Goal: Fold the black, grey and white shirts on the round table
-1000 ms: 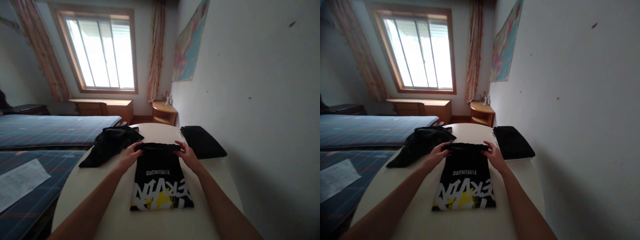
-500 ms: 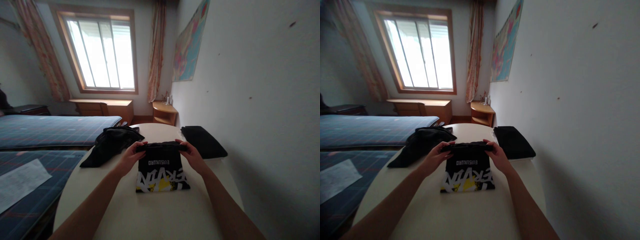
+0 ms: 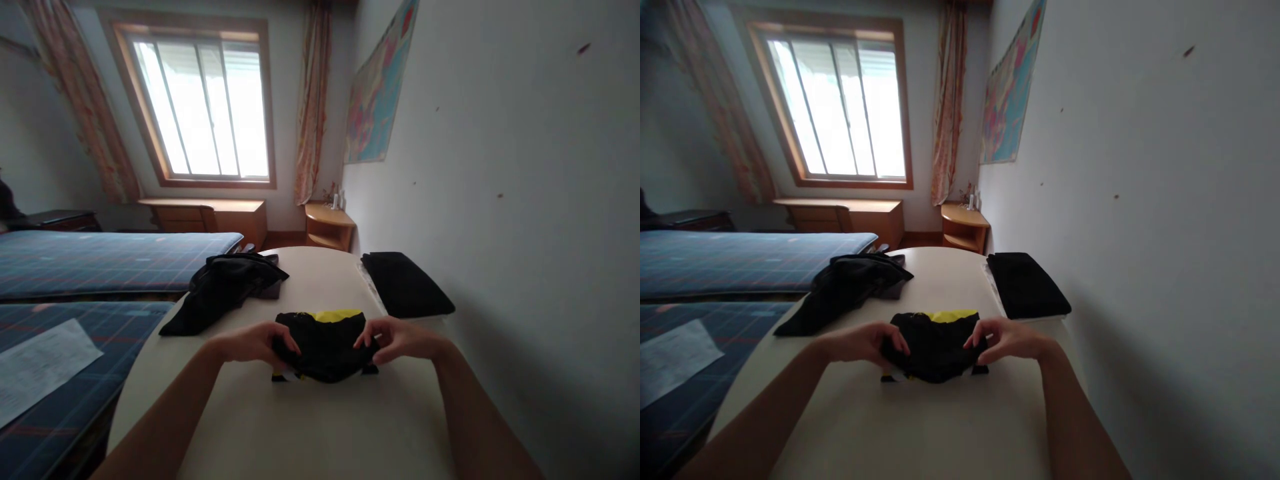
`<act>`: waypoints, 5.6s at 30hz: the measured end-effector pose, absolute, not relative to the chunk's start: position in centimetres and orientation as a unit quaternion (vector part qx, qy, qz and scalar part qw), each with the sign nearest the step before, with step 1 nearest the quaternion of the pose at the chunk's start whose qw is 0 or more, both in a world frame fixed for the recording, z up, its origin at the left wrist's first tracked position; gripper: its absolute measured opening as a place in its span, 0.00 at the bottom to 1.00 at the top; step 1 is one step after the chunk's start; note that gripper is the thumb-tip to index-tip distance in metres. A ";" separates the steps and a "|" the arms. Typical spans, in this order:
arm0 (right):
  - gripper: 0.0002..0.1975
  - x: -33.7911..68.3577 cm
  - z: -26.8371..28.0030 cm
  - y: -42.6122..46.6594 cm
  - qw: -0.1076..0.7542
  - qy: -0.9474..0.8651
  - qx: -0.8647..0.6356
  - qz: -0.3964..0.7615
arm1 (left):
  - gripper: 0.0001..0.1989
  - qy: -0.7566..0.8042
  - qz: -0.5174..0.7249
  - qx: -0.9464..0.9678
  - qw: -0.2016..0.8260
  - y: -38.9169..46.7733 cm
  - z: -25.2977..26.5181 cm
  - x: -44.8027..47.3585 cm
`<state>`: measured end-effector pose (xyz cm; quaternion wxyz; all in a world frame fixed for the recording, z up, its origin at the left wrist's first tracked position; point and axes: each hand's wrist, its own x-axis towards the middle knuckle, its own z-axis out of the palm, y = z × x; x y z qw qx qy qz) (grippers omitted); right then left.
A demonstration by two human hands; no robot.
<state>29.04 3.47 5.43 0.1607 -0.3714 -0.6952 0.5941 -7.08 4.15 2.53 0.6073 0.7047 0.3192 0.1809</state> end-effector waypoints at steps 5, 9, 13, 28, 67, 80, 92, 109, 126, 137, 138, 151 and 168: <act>0.19 28.8 5.0 3.9 0.116 -0.710 -0.427 0.548 | 0.22 0.361 0.092 0.707 0.601 3.9 3.1 -7.5; 0.20 28.9 3.2 5.6 0.229 -0.709 -0.499 0.442 | 0.22 0.384 0.136 0.690 0.598 4.8 3.1 -8.2; 0.18 29.9 1.6 6.9 0.304 -0.709 -0.532 0.350 | 0.23 0.476 0.291 0.695 0.453 6.8 0.7 -8.6; 0.20 28.3 -0.9 8.4 0.333 -0.750 -0.444 0.360 | 0.19 0.456 0.311 0.782 0.290 8.4 -2.6 -8.9; 0.34 20.3 0.6 3.9 0.088 -0.834 -0.536 0.091 | 0.40 0.466 0.147 0.858 0.159 3.6 -1.2 -3.4; 0.20 20.9 1.6 4.2 0.121 -0.759 -0.634 0.080 | 0.25 0.524 0.279 0.784 0.183 6.3 -2.4 -4.7; 0.18 21.0 1.7 3.9 0.145 -0.762 -0.580 0.249 | 0.30 0.512 0.303 0.768 0.237 5.3 -2.6 -2.8; 0.11 25.3 7.4 10.2 0.181 -0.726 -0.662 0.047 | 0.28 0.549 0.224 0.799 0.098 6.0 -4.7 -1.8; 0.23 38.1 13.2 21.0 0.206 -0.564 -0.799 -0.026 | 0.29 0.555 0.203 0.800 0.102 5.9 -4.4 -1.6; 0.33 35.9 5.7 19.3 0.088 -0.634 -0.768 -0.029 | 0.29 0.563 0.186 0.801 0.084 5.7 -4.0 -1.4; 0.33 35.4 5.4 19.1 0.062 -0.628 -0.775 -0.021 | 0.29 0.562 0.186 0.802 0.082 5.7 -3.9 -1.4; 0.27 23.5 0.7 11.8 0.163 -0.748 -0.641 -0.055 | 0.24 0.646 0.318 0.686 -0.104 8.4 -2.3 -5.9; 0.22 22.5 -2.8 7.7 0.197 -0.755 -0.618 0.101 | 0.27 0.643 0.374 0.657 -0.123 12.0 -3.6 -13.2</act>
